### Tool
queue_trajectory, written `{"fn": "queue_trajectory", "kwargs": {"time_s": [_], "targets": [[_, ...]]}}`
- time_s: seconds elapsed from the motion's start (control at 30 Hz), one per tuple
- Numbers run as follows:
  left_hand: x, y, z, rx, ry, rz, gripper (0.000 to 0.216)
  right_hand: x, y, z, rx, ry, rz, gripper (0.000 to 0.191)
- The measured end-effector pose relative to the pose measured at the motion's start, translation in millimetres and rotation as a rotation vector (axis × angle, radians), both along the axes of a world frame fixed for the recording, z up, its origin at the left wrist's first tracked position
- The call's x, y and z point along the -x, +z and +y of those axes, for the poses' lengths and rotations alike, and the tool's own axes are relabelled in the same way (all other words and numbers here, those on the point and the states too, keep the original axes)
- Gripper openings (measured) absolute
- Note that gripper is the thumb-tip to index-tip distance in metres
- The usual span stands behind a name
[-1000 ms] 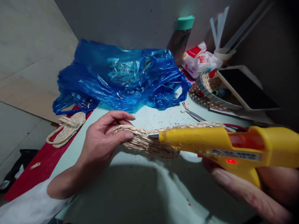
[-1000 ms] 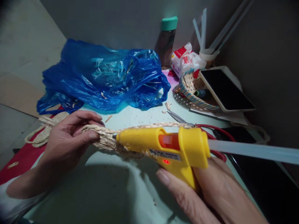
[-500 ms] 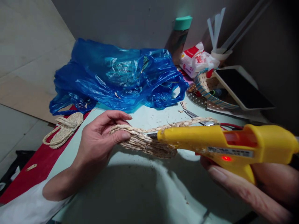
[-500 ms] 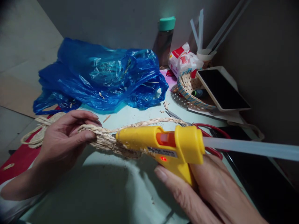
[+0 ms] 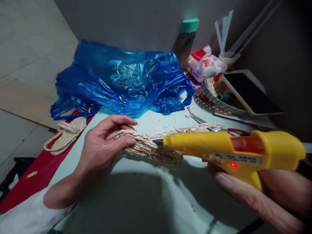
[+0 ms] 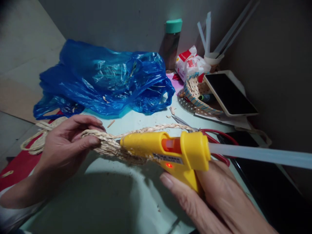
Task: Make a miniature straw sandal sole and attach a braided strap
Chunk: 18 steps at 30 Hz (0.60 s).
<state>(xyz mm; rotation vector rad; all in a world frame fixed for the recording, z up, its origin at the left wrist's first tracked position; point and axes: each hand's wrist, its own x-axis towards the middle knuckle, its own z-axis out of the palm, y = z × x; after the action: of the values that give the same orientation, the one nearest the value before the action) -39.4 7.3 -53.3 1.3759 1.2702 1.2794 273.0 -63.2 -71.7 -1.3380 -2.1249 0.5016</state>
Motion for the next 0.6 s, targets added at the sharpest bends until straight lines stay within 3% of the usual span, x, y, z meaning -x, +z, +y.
{"fn": "queue_trajectory", "kwargs": {"time_s": [0.13,0.37,0.6], "targets": [[0,0.2,1,-0.003,0.002,0.003,0.026,11,2.9,-12,0.081,-0.057,-0.003,0.039],[-1,0.8,0,-0.022,0.009,0.005,0.025,-14,-9.3,16,0.097,-0.013,0.002,0.039],[-4,2.7,0,0.005,0.012,-0.033,0.024,13,-1.7,-6,-0.065,-0.069,-0.011,0.036]]}}
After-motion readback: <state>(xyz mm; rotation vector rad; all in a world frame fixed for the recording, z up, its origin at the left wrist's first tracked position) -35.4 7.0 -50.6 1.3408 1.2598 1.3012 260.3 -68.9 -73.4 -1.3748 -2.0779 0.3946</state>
